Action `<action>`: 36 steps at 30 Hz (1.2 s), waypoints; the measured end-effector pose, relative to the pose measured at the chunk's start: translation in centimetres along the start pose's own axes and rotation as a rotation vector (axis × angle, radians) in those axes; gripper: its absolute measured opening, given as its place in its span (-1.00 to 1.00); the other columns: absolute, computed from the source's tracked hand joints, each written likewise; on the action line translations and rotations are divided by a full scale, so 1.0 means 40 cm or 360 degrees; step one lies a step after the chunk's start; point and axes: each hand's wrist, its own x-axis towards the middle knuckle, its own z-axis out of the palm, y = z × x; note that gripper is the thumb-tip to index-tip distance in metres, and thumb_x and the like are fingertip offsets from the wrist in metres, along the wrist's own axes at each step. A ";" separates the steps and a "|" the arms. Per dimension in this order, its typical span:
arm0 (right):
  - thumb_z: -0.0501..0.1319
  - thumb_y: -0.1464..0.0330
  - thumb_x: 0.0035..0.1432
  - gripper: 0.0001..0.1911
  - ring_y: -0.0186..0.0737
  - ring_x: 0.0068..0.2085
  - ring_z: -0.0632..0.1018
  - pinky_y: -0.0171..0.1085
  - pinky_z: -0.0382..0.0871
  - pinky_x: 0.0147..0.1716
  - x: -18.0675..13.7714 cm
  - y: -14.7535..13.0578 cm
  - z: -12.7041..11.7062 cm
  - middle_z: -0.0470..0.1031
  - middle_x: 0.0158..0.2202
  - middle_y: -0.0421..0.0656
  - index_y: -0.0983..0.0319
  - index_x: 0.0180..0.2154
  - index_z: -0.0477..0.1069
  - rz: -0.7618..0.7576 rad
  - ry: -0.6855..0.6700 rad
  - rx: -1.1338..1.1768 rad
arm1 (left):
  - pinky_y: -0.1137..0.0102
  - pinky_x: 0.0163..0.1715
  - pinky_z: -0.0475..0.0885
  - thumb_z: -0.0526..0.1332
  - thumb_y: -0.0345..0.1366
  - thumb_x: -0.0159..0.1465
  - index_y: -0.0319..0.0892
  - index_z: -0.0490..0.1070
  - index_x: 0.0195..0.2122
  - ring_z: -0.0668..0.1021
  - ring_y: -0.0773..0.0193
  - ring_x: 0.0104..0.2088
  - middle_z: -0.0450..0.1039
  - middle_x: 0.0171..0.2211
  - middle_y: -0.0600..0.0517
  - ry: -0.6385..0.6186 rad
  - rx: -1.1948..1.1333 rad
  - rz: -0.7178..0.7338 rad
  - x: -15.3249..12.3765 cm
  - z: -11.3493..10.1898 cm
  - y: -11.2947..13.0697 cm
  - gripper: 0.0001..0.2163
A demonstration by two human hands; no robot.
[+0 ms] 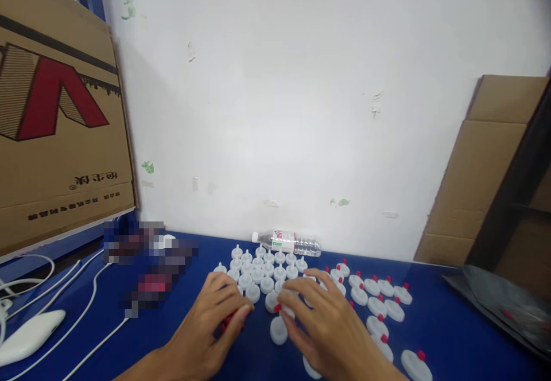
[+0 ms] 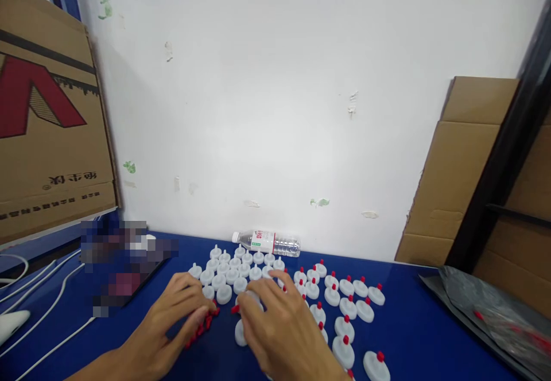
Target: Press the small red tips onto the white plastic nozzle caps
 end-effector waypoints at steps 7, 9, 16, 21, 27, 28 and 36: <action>0.13 0.49 0.34 -0.80 -0.14 -0.13 0.56 0.11 0.25 0.16 -0.027 0.052 -0.003 0.55 -0.16 -0.20 0.13 -0.05 0.36 0.0367 -0.0172 0.0157 | 0.23 0.06 0.24 -0.04 -0.45 0.49 -0.13 0.31 -0.44 0.20 0.42 -0.64 0.20 -0.63 0.28 0.0035 0.0187 -0.0085 -0.011 -0.001 -0.024 -0.66; 0.12 0.50 0.35 -0.82 -0.13 -0.12 0.54 0.13 0.23 0.16 -0.030 0.062 -0.002 0.53 -0.19 -0.20 0.13 -0.09 0.37 0.0443 -0.0244 0.0164 | 0.22 0.01 0.25 -0.02 -0.45 0.49 -0.14 0.31 -0.45 0.25 0.41 -0.62 0.26 -0.62 0.26 0.0004 0.0225 -0.0082 -0.008 0.000 -0.015 -0.67; 0.13 0.53 0.34 -0.82 -0.06 -0.04 0.49 0.09 0.30 0.08 -0.043 0.097 -0.017 0.51 -0.14 -0.16 0.14 -0.18 0.42 0.0492 -0.0427 0.0162 | 0.15 -0.09 0.25 0.16 -0.41 0.41 -0.12 0.45 -0.22 0.45 0.13 -0.19 0.46 -0.28 0.03 -0.0171 0.0383 -0.0132 0.006 0.004 0.000 -0.90; 0.20 0.47 0.33 -0.88 -0.03 -0.04 0.44 0.00 0.35 -0.05 -0.050 0.100 -0.015 0.45 -0.10 -0.12 0.15 -0.21 0.47 0.0515 -0.0496 0.0110 | 0.07 0.03 0.29 0.28 -0.39 0.36 -0.07 0.45 -0.09 0.40 0.06 -0.07 0.41 -0.09 0.00 -0.0242 0.0399 -0.0214 -0.009 0.014 -0.005 -0.87; 0.21 0.39 0.34 -0.89 -0.11 -0.19 0.45 0.02 0.29 0.00 -0.044 0.087 -0.021 0.43 -0.30 -0.19 0.16 -0.30 0.44 0.0527 -0.0628 0.0132 | 0.10 0.00 0.38 0.34 -0.39 0.31 -0.06 0.45 -0.07 0.38 0.02 -0.02 0.38 -0.03 -0.01 -0.0303 0.0423 -0.0255 -0.018 0.024 0.002 -0.80; 0.21 0.40 0.34 -0.87 -0.12 -0.20 0.45 0.02 0.28 0.01 -0.045 0.085 -0.020 0.44 -0.32 -0.20 0.16 -0.32 0.43 0.0528 -0.0669 0.0152 | 0.09 0.01 0.38 0.36 -0.39 0.29 -0.06 0.44 -0.06 0.38 0.01 -0.01 0.36 -0.02 -0.02 -0.0304 0.0446 -0.0275 -0.019 0.026 0.002 -0.77; 0.18 0.41 0.36 -0.83 -0.19 -0.21 0.51 0.00 0.26 0.09 -0.038 0.082 -0.018 0.49 -0.32 -0.26 0.14 -0.33 0.43 0.0511 -0.0665 0.0188 | 0.18 -0.07 0.39 0.20 -0.53 0.33 -0.08 0.47 -0.14 0.40 0.06 -0.06 0.36 -0.04 -0.03 -0.0336 0.0556 -0.0214 -0.029 0.049 -0.039 -0.80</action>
